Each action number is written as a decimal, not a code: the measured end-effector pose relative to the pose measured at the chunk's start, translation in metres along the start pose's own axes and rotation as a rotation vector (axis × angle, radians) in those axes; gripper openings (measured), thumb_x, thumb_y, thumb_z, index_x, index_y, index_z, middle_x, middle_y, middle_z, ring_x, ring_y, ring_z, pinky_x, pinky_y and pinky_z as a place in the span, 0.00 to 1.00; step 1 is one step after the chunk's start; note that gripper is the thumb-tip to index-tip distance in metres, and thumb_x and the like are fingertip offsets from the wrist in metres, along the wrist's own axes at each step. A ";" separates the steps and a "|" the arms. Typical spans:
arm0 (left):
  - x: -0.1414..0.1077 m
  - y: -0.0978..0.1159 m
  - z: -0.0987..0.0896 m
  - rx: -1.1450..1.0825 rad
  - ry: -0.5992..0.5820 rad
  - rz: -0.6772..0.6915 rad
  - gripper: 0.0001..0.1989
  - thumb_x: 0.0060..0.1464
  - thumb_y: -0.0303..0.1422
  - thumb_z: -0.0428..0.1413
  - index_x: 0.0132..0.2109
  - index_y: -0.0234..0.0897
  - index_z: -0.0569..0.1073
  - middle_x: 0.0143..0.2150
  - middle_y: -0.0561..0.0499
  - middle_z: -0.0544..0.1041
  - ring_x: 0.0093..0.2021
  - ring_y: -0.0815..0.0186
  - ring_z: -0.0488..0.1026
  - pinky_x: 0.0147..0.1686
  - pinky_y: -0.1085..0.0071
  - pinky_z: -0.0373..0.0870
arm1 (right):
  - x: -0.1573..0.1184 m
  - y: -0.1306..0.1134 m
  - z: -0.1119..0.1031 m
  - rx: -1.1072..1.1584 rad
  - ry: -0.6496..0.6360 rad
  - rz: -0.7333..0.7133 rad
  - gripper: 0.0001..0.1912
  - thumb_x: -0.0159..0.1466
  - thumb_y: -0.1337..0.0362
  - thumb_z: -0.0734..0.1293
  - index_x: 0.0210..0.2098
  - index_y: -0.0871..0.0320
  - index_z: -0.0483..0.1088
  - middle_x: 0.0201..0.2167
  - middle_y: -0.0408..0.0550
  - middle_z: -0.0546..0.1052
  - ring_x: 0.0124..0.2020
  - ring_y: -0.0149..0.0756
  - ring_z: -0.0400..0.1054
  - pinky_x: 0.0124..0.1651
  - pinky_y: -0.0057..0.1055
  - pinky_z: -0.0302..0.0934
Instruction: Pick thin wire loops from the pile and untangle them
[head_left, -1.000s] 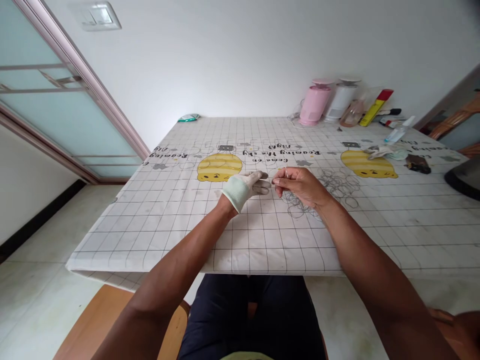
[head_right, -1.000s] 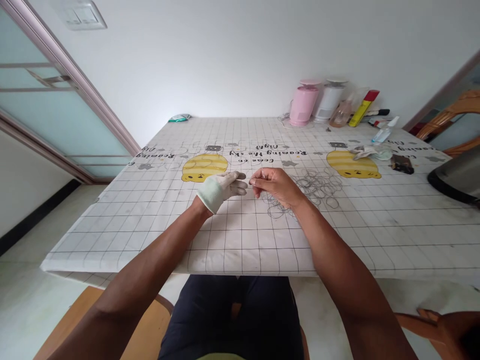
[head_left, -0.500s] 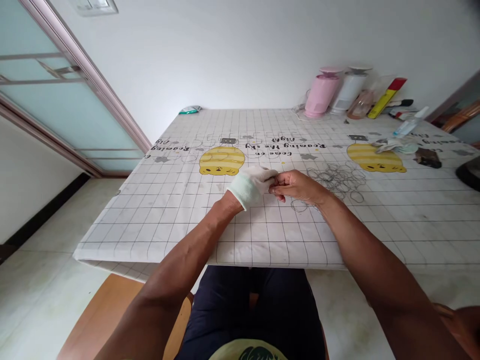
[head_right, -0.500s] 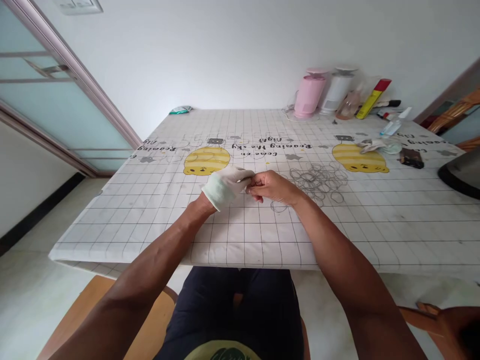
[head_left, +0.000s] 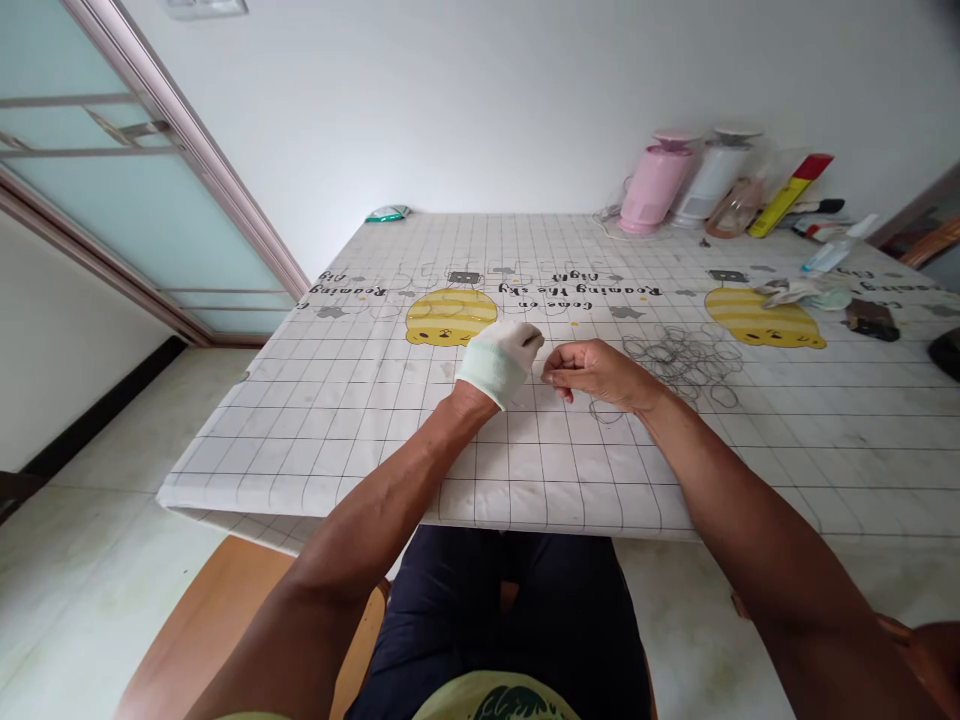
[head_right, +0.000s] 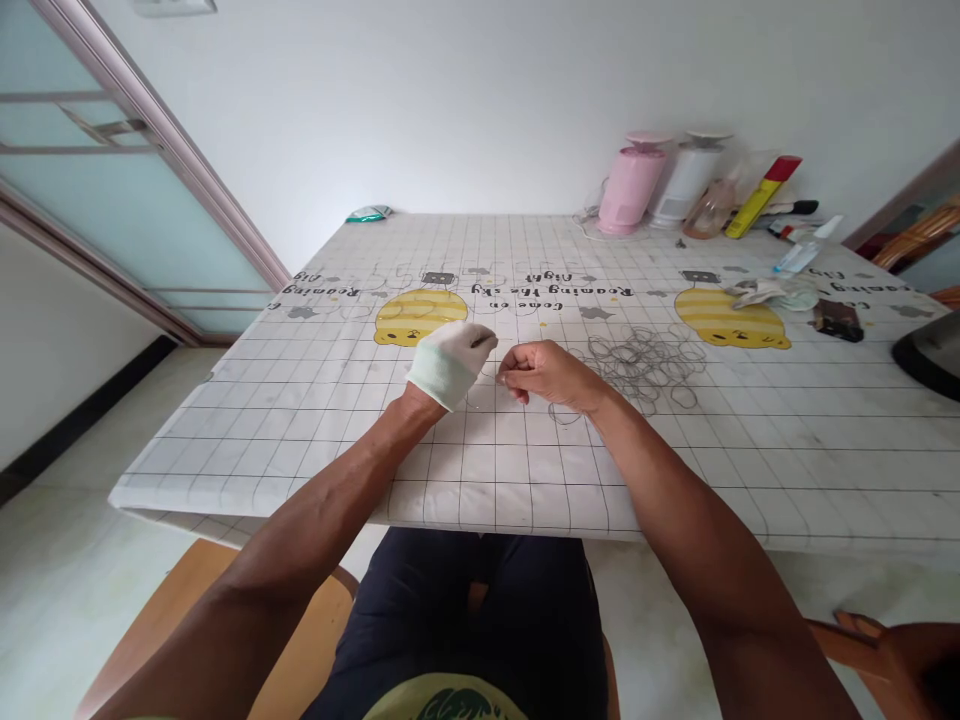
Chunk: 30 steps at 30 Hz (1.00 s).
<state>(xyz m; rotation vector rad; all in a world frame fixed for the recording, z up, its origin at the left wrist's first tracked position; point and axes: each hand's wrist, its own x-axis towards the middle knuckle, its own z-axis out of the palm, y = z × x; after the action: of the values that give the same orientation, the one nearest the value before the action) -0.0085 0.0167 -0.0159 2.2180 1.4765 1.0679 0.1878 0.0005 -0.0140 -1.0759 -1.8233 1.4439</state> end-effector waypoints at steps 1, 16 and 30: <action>0.000 0.001 0.000 -0.034 0.019 -0.025 0.14 0.64 0.31 0.55 0.29 0.42 0.78 0.32 0.47 0.76 0.39 0.58 0.72 0.43 0.63 0.64 | 0.000 -0.001 0.000 0.002 0.009 0.002 0.11 0.63 0.55 0.75 0.34 0.55 0.77 0.25 0.43 0.76 0.26 0.32 0.68 0.32 0.33 0.63; 0.006 0.011 -0.018 -0.228 0.032 -0.284 0.09 0.63 0.39 0.58 0.43 0.42 0.82 0.45 0.47 0.83 0.50 0.55 0.76 0.53 0.62 0.67 | -0.004 -0.006 -0.010 -0.006 0.088 -0.069 0.12 0.63 0.53 0.76 0.34 0.55 0.77 0.26 0.45 0.78 0.28 0.34 0.70 0.34 0.35 0.66; -0.009 0.013 -0.008 -1.114 -0.421 -0.576 0.20 0.52 0.43 0.72 0.44 0.32 0.82 0.42 0.39 0.83 0.31 0.66 0.75 0.39 0.62 0.75 | 0.004 0.002 -0.019 0.045 0.417 -0.215 0.16 0.62 0.49 0.77 0.35 0.55 0.76 0.26 0.45 0.76 0.27 0.34 0.69 0.32 0.34 0.65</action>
<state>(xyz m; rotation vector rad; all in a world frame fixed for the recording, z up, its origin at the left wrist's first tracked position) -0.0075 0.0020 -0.0066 1.0467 0.8676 0.8213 0.2017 0.0137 -0.0115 -1.0310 -1.5456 1.0391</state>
